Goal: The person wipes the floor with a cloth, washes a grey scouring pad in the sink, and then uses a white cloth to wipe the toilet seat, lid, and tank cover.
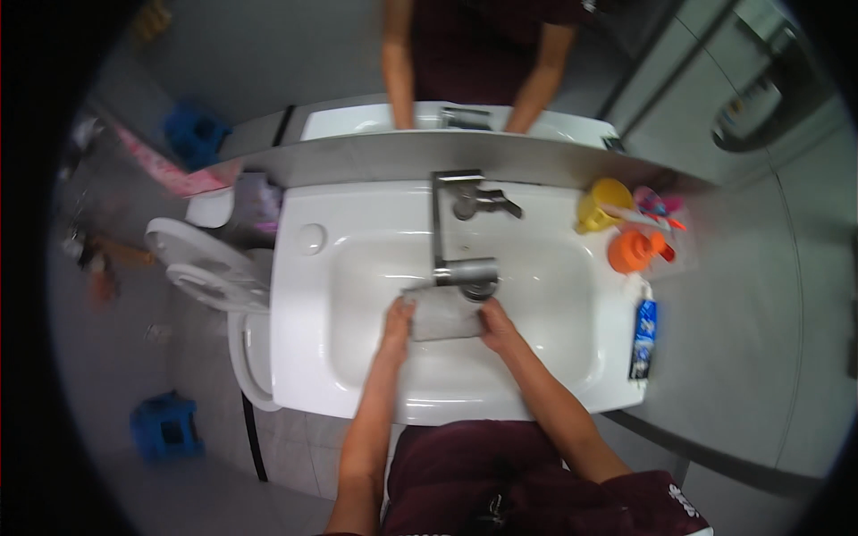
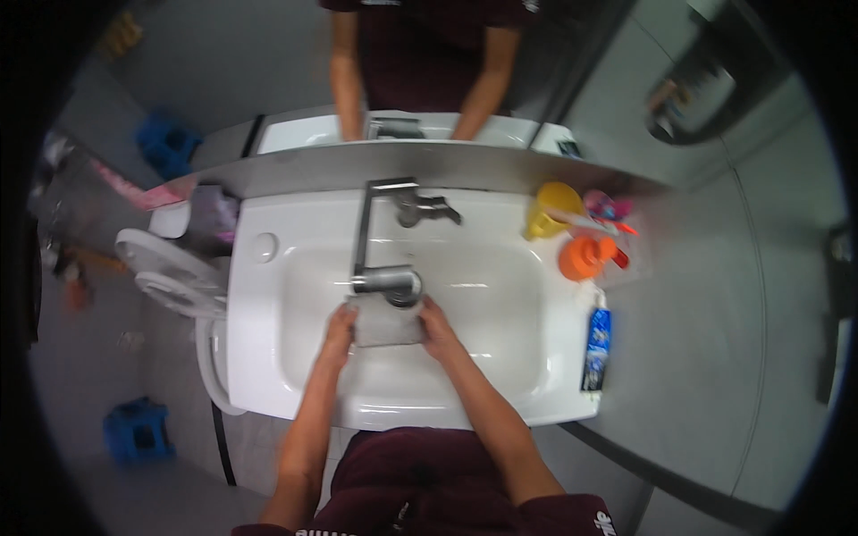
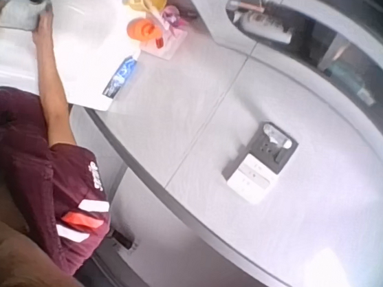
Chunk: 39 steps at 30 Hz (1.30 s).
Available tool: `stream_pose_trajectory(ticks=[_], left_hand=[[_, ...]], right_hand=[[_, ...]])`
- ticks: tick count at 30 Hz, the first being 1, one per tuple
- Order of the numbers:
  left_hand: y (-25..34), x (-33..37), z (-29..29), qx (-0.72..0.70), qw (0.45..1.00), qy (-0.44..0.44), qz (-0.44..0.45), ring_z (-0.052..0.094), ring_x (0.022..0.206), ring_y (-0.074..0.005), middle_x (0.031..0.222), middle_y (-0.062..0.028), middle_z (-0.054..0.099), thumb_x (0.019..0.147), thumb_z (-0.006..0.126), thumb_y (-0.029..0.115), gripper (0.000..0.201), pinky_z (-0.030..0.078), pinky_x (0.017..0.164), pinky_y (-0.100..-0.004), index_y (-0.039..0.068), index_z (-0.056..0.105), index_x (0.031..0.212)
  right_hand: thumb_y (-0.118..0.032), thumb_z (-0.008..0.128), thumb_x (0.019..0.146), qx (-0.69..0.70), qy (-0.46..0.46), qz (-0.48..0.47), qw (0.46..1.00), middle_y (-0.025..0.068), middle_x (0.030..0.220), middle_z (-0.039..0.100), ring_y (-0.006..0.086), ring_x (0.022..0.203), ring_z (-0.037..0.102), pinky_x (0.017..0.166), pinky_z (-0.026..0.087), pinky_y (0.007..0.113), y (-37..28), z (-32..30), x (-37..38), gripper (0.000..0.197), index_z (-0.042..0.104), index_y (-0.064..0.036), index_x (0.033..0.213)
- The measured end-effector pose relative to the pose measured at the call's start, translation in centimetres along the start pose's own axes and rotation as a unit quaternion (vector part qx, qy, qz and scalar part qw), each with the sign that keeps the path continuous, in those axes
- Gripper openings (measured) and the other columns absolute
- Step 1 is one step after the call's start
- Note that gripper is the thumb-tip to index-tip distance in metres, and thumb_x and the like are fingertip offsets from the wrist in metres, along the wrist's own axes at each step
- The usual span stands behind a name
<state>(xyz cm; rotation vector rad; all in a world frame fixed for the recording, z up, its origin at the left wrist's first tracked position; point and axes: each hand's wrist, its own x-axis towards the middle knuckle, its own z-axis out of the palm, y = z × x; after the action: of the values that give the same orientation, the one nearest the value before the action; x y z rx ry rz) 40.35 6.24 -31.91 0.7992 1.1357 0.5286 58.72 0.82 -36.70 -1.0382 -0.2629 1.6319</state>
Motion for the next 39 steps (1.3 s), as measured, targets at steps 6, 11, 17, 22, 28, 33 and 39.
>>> stream_pose_trajectory(ticks=[6,11,17,22,28,33,39], left_hand=[[-4.4,2.4,5.1,-0.221,0.942,-0.175,-0.181,-0.016,0.126,-0.0471,0.143,-0.0036,-0.023,0.066,0.035,0.081,0.098,0.013,0.082,-0.0777,0.032,-0.012,0.137],[-5.9,3.7,8.8,-0.449,0.862,-0.180,-0.154,0.034,0.119,-0.0288,0.134,-0.0086,0.032,0.074,0.044,0.066,0.079,0.031,0.092,-0.0524,0.017,0.024,0.134],[-5.6,3.6,11.9,-0.420,0.901,-0.016,-0.108,0.046,0.104,-0.0215,0.116,-0.0092,0.049,0.085,0.043,0.044,0.051,0.038,0.087,-0.0371,0.007,0.043,0.120],[-7.2,7.5,8.5,-0.224,0.974,0.021,0.007,0.051,0.095,-0.0186,0.102,-0.0091,0.058,0.089,0.042,0.035,0.038,0.043,0.080,-0.0344,0.006,0.055,0.109],[1.0,1.2,6.5,-0.302,0.937,-0.128,-0.117,-0.001,0.133,-0.0376,0.147,-0.0048,0.001,0.079,0.029,0.070,0.078,0.001,0.091,-0.0713,0.025,0.007,0.139],[-4.4,3.8,8.4,-0.352,0.903,-0.237,-0.062,0.049,0.104,-0.0241,0.113,-0.0057,0.051,0.086,0.039,0.052,0.051,0.040,0.088,-0.0422,0.012,0.046,0.117],[-8.2,4.5,7.8,-0.340,0.905,-0.241,0.085,0.056,0.083,-0.0166,0.096,-0.0058,0.060,0.090,0.040,0.039,0.038,0.048,0.074,-0.0306,0.005,0.054,0.101]], right_hand=[[-0.017,0.052,0.085,-0.176,0.134,-0.093,0.971,0.0038,0.100,0.058,0.0158,0.087,0.055,0.074,0.045,0.030,-0.6,2.1,-1.6,0.024,0.054,-0.0062,0.106],[-0.026,0.062,0.077,-0.598,0.053,-0.212,0.772,0.0102,0.076,0.061,0.0237,0.064,0.059,0.059,0.045,0.035,-1.3,5.6,-6.5,0.023,0.056,-0.0062,0.087],[-0.024,0.061,0.076,-0.701,0.123,-0.321,0.625,0.0121,0.081,0.062,0.0286,0.073,0.059,0.064,0.046,0.037,-1.5,2.2,-3.1,0.021,0.059,-0.0070,0.089],[-0.006,0.060,0.070,-0.471,0.077,-0.350,0.806,0.0140,0.105,0.058,0.0278,0.097,0.054,0.089,0.040,0.036,3.4,-4.6,4.6,0.038,0.053,-0.0016,0.107],[-0.004,0.044,0.079,-0.415,0.169,-0.215,0.868,0.0205,0.086,0.060,0.0348,0.083,0.058,0.073,0.045,0.036,-3.2,-0.2,0.7,0.020,0.057,-0.0008,0.093],[-0.028,0.060,0.074,-0.583,0.188,-0.399,0.682,0.0193,0.079,0.060,0.0342,0.074,0.059,0.062,0.045,0.040,1.7,3.5,-2.7,0.024,0.059,-0.0075,0.087],[-0.026,0.056,0.079,-0.659,0.083,-0.367,0.651,0.0117,0.069,0.058,0.0295,0.064,0.058,0.056,0.044,0.043,-1.9,5.7,-5.1,0.017,0.055,-0.0094,0.076]])
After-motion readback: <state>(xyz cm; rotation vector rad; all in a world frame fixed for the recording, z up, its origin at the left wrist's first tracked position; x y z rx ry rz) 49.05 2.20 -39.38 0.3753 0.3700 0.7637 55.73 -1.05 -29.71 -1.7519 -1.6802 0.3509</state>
